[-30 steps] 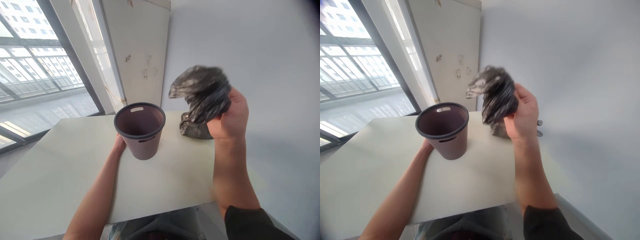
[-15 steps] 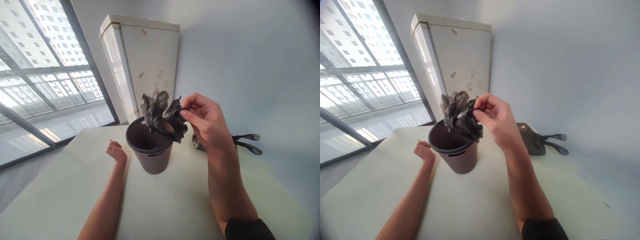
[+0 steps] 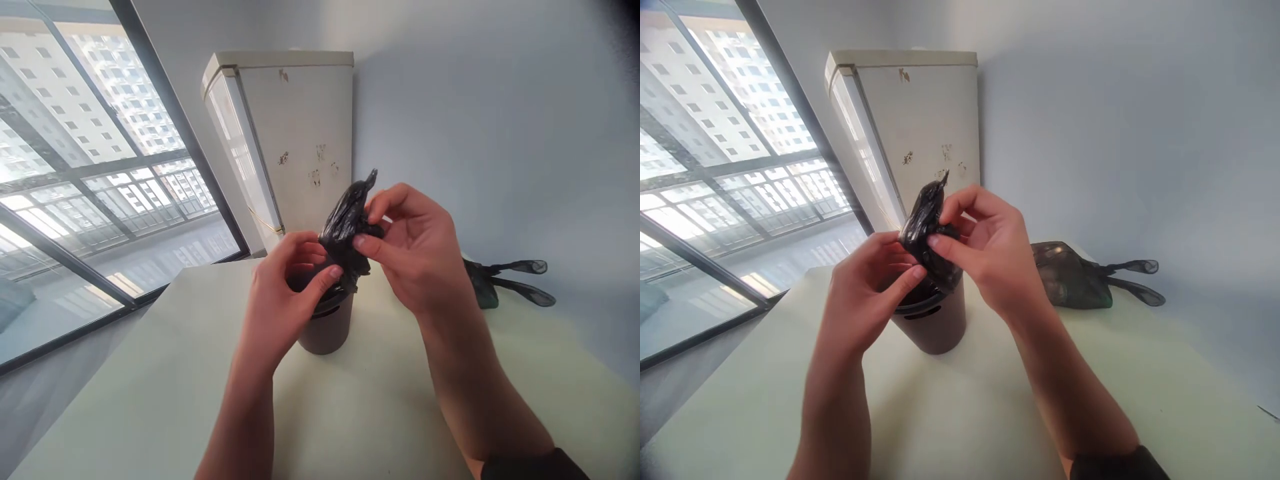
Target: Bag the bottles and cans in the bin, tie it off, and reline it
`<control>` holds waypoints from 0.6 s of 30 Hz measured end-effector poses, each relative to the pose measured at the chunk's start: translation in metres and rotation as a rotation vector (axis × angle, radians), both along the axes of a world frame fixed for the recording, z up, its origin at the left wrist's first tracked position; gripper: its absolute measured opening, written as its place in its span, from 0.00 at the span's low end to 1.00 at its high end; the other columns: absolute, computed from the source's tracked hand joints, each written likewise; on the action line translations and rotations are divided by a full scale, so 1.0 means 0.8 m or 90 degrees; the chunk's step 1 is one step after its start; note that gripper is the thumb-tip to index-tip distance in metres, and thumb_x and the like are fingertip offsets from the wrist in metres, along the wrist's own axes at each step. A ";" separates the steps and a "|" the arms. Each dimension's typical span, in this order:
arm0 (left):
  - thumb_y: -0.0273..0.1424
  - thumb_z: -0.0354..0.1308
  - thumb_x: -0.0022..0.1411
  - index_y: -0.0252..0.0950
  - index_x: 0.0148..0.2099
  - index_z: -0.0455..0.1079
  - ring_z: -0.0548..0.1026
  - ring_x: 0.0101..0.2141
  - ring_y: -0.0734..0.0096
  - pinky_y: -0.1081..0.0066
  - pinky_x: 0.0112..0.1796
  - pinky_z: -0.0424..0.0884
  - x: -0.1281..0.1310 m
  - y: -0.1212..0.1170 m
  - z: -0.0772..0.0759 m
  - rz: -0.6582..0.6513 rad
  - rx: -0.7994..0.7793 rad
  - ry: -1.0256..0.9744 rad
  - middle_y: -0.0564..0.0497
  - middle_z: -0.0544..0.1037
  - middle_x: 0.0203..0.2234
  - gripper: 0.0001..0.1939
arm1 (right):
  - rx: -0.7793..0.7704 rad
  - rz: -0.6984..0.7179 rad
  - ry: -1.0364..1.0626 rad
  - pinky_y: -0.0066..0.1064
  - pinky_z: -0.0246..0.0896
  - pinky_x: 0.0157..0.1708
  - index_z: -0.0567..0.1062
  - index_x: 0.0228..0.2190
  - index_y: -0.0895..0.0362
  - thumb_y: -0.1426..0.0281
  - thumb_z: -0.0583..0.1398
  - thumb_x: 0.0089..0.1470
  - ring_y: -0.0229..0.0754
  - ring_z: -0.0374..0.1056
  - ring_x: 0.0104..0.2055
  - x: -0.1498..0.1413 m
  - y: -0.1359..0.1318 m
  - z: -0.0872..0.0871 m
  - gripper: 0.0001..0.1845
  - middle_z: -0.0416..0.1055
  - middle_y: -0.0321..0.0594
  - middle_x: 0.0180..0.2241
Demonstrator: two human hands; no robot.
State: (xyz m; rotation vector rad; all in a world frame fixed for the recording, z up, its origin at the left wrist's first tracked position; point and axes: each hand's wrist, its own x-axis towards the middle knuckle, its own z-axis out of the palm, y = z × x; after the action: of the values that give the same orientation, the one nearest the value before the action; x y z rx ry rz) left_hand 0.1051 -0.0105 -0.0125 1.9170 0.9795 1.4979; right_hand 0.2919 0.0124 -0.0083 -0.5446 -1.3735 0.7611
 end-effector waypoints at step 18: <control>0.44 0.66 0.69 0.42 0.45 0.73 0.68 0.25 0.75 0.72 0.24 0.66 -0.070 0.031 0.006 -0.016 -0.008 -0.139 0.54 0.68 0.28 0.13 | -0.172 0.220 -0.264 0.40 0.75 0.45 0.82 0.47 0.52 0.65 0.71 0.56 0.48 0.76 0.45 0.027 0.005 0.007 0.17 0.80 0.41 0.39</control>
State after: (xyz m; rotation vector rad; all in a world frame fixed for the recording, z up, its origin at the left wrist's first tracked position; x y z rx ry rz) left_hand 0.0492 0.0143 -0.0079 1.7082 0.8616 1.6418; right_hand 0.3137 0.0165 -0.0028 -0.7134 -1.7886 1.1726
